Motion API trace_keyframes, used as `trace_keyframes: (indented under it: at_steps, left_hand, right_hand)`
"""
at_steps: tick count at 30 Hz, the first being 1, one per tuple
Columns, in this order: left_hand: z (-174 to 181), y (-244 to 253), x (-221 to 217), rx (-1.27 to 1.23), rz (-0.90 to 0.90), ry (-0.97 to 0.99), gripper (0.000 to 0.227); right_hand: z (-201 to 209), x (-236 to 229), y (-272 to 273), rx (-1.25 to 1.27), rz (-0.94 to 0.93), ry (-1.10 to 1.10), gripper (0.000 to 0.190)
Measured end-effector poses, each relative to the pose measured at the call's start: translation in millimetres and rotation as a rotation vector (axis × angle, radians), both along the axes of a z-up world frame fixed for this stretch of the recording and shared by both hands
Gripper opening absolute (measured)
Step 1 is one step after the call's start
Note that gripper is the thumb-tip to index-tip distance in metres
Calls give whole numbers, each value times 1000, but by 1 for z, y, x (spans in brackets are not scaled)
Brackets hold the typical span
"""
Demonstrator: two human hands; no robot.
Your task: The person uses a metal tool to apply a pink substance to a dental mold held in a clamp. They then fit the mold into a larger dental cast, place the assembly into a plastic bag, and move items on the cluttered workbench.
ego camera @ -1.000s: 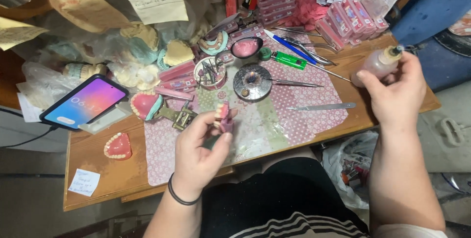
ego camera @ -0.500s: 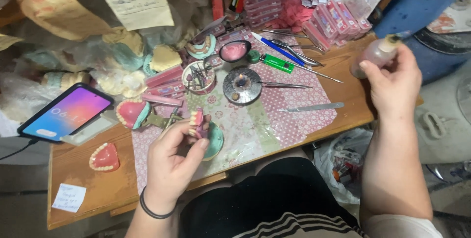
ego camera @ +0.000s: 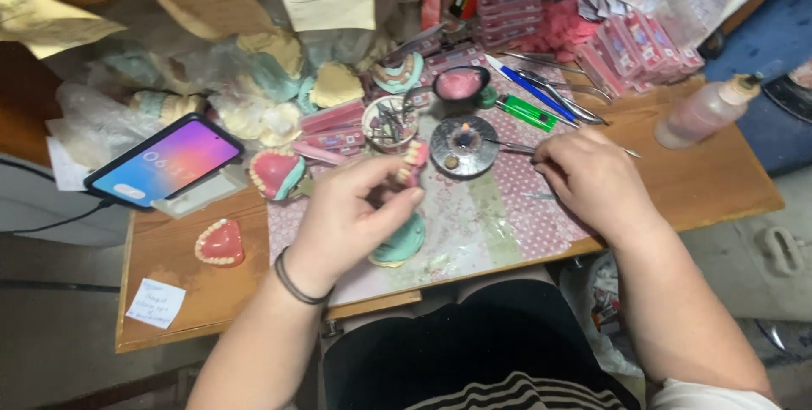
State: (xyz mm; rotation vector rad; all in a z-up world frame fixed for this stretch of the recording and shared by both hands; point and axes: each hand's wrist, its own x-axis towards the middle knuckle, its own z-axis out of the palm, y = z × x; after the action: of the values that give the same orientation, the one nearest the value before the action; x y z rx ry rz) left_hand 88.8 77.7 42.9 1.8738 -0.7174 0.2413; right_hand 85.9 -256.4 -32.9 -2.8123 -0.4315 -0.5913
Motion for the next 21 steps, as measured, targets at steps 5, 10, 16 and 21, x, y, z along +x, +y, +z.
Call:
trace_keyframes:
  at_steps: [5,10,16,21]
  left_hand:
    - [-14,0,0,-58,-25,97,19]
    - [-20,1,-1,-2,-38,22,18]
    - [-28,6,0,7,-40,-15,19]
    - [-29,5,0,-5,-41,-17,17]
  right_hand:
    - [-1,0,-5,-18,28,-71,4]
    - [5,-6,-8,-98,-19,-71,13]
    - [32,-20,29,491,14,45,27]
    - [27,-17,97,1358,-4,103,22]
